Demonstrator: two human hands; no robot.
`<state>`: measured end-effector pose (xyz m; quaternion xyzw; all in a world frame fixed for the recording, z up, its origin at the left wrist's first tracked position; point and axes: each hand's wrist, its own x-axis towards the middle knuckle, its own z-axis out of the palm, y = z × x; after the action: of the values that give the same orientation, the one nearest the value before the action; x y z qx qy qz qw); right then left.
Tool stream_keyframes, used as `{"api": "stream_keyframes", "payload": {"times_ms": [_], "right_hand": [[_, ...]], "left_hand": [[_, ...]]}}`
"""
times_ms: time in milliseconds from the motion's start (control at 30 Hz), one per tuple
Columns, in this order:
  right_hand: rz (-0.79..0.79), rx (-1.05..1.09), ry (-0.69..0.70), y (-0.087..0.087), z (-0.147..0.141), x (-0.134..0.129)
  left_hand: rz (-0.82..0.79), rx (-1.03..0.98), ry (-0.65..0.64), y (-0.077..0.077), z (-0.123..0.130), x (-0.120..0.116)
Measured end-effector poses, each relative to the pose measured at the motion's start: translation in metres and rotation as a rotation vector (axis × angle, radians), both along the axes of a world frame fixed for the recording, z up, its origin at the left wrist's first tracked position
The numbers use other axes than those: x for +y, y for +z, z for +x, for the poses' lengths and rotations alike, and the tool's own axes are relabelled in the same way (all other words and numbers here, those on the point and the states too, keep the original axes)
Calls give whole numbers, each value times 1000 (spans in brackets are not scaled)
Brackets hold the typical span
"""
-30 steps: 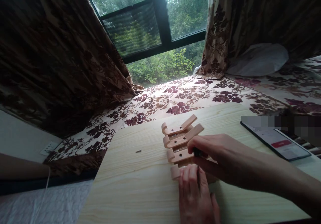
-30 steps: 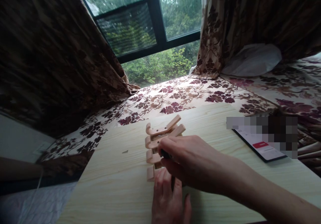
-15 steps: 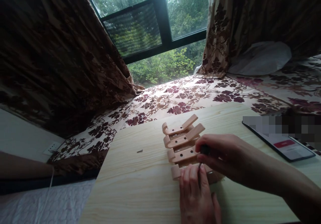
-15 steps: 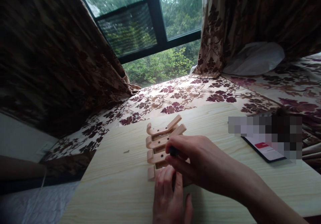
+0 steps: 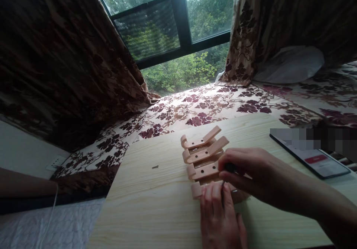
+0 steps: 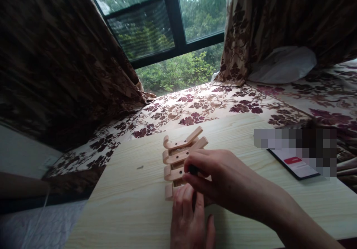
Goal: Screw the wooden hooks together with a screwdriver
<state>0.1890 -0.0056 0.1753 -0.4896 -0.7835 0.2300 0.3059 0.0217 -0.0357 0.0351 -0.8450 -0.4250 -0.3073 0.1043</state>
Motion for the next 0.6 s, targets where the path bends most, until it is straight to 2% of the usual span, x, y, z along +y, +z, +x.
{"api": "stream_keyframes", "payload": {"times_ms": [233,300,467,600], "right_hand": [[13,-57,-161,-5,-5,11],[11,-84,-146,-2,-6,10],[54,-117,-1,1,-7,6],[26,-98,-67,-3,-7,9]], "left_hand": [[-10,1,16,-3,1,-1],[-14,5,18,-2,1,-1],[5,6,38,2,1,-2],[-8,-8,23,-1,2,-1]]}}
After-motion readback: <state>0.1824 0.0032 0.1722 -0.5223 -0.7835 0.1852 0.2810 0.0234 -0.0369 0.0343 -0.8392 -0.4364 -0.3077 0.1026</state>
